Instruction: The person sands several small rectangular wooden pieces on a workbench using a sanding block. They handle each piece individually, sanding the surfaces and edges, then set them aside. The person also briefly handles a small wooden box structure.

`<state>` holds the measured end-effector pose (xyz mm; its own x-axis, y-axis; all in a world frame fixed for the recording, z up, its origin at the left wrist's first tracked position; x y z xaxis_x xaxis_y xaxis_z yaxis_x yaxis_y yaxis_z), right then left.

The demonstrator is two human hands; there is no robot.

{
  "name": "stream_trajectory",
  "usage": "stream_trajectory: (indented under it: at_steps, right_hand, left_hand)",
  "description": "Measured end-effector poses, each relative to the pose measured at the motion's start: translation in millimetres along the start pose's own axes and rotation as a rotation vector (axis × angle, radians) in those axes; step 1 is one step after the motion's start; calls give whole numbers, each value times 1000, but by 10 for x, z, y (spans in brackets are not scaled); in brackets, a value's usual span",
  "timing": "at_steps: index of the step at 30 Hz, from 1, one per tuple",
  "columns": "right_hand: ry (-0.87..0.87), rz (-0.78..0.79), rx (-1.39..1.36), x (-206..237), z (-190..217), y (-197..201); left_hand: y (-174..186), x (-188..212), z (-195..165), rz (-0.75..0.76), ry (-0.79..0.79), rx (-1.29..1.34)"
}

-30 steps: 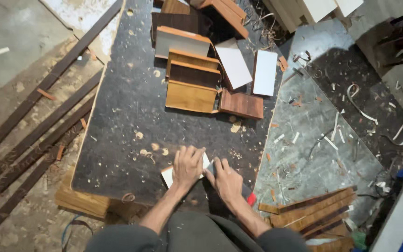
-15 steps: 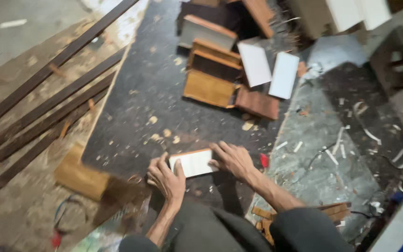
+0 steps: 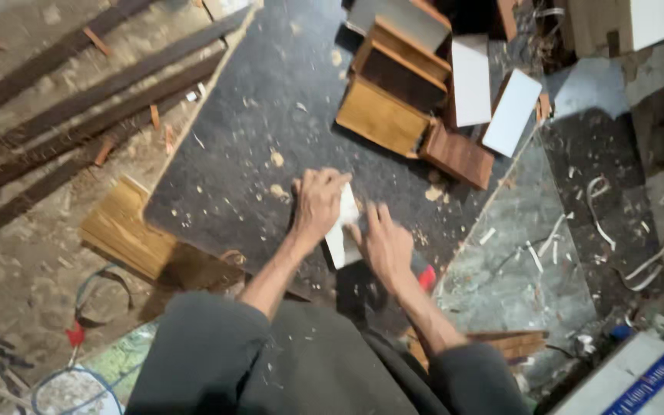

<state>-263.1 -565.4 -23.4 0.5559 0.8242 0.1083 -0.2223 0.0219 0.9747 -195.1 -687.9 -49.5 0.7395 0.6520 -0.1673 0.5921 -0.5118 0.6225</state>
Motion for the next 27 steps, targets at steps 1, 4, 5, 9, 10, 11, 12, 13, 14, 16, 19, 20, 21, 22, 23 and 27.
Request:
stream_trajectory:
  at_steps: [1,4,5,9,10,11,12,13,14,16,19,20,21,22,23,27]
  right_hand:
    - [-13,-5,-17,10,10,28]
    - [16,-52,-5,-163,37,122]
    - [73,20,-22,-238,81,81]
    - [640,231,-19,-1047,165,-13]
    - [853,305,-9,-1097,257,-63]
    - [927,339,-5,-1178,301,-107]
    - [986,365,3,-1231,378,-67]
    - [1059,367,32,-1199,408,-57]
    - [964,317,9,-1216,372,-92]
    - [756,236,-30,-992,285,20]
    - [393,296,-64,-423,110,20]
    - [301,256,-90,-204,80,43]
    - [231,215,-82,-5,104,24]
    - [158,165,-68,132,133,-1]
    - [89,110,-51,223,144,-7]
    - [-70,3,-108,270,169,-13]
  left_hand:
    - [38,18,-13,-25,-12,-23]
    - [9,9,23,-32,2,-73]
    - [-79,-7,66,31,27,-77]
    - [-130,-89,125,-60,-1,-257]
    - [-99,-95,130,-88,18,-259]
    - [-91,-63,140,-89,39,-258]
    - [-47,-36,101,-84,44,-250]
    - [-92,48,205,-30,188,-124]
    - [-86,137,263,18,325,-14]
    - [46,299,229,-30,449,-2]
    - [314,402,53,-193,370,-189]
    - [290,390,45,-139,332,-147]
    - [255,368,49,-83,291,-103]
    - [201,339,40,-7,218,-98]
    - [145,303,43,63,143,-91]
    - [81,265,61,88,-37,-165]
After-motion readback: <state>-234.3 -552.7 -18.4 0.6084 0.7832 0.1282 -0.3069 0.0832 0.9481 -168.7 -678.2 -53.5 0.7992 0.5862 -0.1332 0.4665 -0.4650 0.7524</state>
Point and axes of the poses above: each hand's wrist, its own x-axis away from the middle knuckle, its own y-axis out of the back of the hand, z = x × y, the point moved 8 cm from there along -x, towards the middle knuckle, and after that the axes turned 4 degrees about -x, right-handed, at the moved point
